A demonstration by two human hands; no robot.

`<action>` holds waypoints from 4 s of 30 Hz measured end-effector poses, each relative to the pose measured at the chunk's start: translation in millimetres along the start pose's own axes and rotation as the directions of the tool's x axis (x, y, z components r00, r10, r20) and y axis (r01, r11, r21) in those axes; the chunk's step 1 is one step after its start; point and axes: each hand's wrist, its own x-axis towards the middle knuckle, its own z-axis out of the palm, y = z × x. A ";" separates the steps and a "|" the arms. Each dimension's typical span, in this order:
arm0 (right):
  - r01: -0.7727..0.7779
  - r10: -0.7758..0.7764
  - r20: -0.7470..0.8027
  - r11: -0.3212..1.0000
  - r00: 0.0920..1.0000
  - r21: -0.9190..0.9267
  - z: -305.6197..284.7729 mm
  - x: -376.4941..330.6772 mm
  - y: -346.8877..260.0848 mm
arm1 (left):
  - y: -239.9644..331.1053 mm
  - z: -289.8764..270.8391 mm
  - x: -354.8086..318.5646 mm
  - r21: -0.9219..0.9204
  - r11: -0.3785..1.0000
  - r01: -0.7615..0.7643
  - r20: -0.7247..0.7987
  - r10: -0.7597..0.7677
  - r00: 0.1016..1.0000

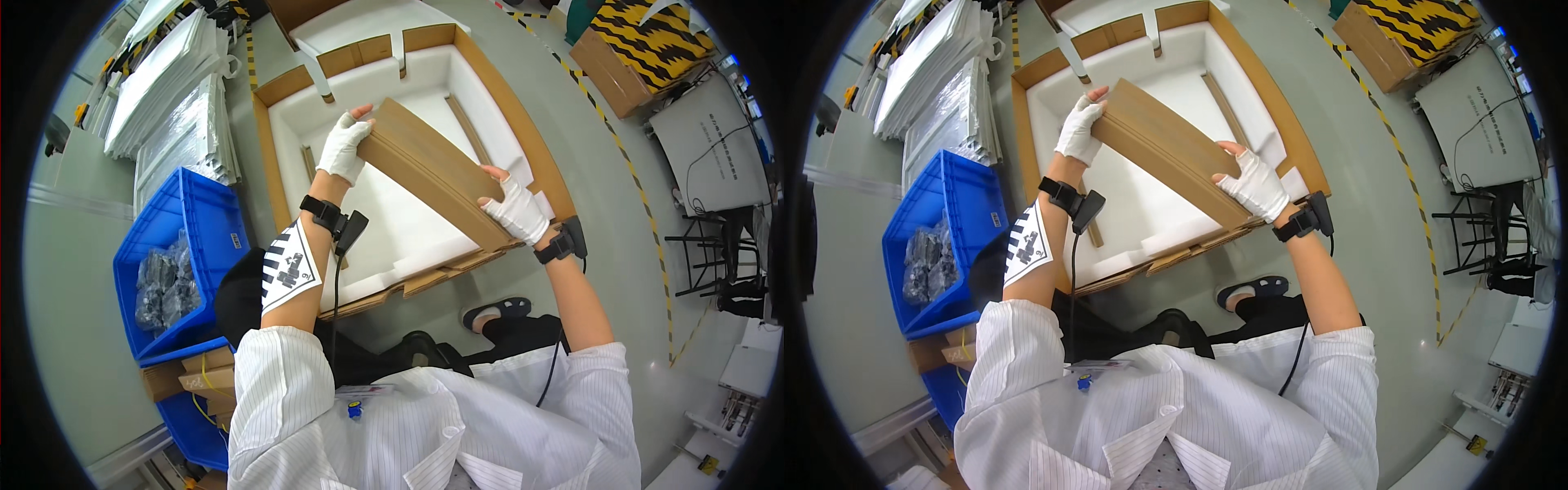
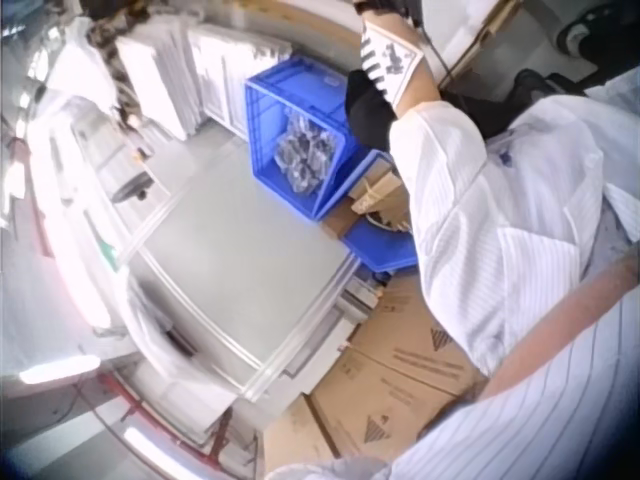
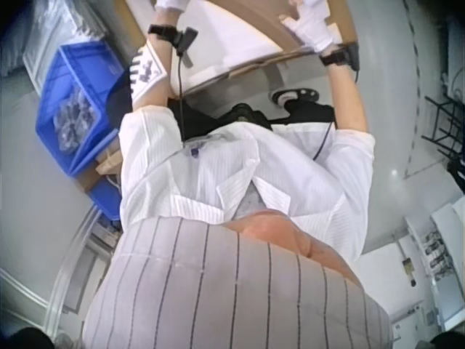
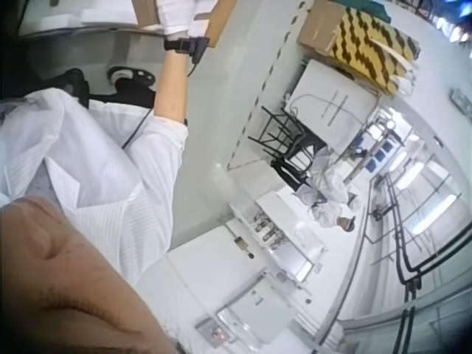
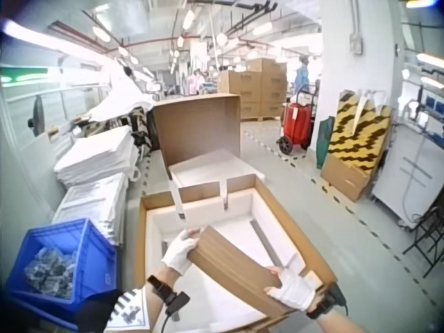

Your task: The recorder is assembling the interior padding of a large battery storage box, unwrapping a plastic housing, and placing battery components and brackets into the box on a factory floor.

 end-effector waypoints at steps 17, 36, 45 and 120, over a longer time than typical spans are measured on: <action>-0.463 0.478 0.079 0.873 0.875 -0.153 63.6 -1.0 34.4 | -45.8 -3.3 19.6 0.112 0.989 0.093 -0.014 -0.092 0.996; -0.146 0.555 0.174 0.485 0.814 -0.862 -183.0 34.6 -17.2 | -94.6 54.5 -0.2 0.871 0.061 -0.487 0.468 0.195 0.862; 0.242 0.556 0.319 0.209 0.767 -0.947 -138.8 60.2 2.2 | -252.8 151.9 -36.4 0.695 0.201 -0.690 0.699 -0.416 0.582; 0.201 -0.164 0.117 0.838 0.980 -0.508 -148.8 -52.2 25.0 | -230.9 122.7 -125.7 0.565 -0.014 -0.825 0.237 -0.955 0.179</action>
